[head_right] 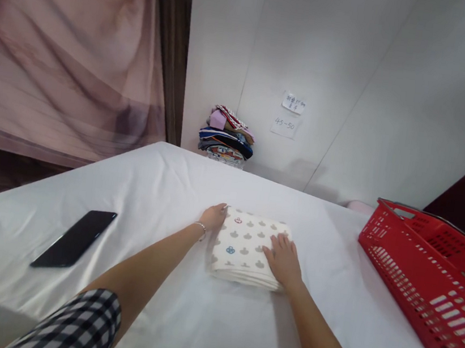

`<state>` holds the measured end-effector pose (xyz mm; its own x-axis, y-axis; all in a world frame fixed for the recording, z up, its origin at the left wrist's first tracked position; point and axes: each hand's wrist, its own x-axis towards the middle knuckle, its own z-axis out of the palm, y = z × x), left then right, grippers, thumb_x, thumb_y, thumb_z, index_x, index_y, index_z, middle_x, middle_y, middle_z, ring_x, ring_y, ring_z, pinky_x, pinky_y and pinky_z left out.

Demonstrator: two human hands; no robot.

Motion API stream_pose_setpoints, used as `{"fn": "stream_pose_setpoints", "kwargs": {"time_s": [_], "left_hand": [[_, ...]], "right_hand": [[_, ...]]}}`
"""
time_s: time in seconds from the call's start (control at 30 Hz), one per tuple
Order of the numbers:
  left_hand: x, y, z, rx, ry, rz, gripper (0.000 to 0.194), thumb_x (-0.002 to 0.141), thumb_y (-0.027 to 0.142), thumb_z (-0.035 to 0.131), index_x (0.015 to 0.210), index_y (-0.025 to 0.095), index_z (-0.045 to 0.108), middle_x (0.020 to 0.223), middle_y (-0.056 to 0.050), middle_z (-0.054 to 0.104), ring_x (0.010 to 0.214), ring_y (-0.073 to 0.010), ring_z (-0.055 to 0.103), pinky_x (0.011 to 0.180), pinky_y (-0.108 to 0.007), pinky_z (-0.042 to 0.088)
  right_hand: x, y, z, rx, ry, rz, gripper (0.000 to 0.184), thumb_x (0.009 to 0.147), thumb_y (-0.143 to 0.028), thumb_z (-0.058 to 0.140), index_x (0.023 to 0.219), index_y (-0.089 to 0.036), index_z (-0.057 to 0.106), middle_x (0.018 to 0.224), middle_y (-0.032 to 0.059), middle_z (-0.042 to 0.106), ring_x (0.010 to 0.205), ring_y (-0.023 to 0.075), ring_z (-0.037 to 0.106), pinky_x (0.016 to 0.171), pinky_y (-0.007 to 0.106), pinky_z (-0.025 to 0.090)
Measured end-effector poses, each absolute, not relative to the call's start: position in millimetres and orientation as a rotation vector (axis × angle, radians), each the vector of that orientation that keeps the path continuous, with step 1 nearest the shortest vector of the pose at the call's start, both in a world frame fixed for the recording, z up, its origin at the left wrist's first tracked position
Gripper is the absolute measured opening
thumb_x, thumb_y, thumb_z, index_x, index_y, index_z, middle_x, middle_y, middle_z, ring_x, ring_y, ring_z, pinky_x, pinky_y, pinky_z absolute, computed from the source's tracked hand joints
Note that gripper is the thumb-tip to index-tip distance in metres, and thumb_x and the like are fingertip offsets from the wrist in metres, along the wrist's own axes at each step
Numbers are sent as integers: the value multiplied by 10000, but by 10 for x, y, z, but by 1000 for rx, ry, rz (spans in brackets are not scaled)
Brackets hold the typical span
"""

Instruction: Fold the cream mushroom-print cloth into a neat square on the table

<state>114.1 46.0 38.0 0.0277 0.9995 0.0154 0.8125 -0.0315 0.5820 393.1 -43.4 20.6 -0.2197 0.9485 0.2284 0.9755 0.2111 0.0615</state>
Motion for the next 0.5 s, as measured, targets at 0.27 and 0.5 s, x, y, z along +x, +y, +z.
{"fn": "stream_pose_setpoints", "kwargs": {"time_s": [0.27,0.5], "left_hand": [[1121,716,339,1958,1717,609,457,789,200,508,1237,271,564,1132,-45,657,1027,-192,602,880,-262,433],[991,987,226,1846,1708,683,380,721,135,514,1034,257,691,993,-2,712,945,-168,634,824,-225,457]], "right_hand": [[3959,-477,183,-1594,-2386,-199,516,932,-474,309,1356,-208,437,1432,80,397,1344,238,308,1071,440,293],[3952,-513,230,-1527,-2488,-189,471,950,-425,306,1354,-222,439,1441,64,380,1331,216,339,1079,434,297]]}}
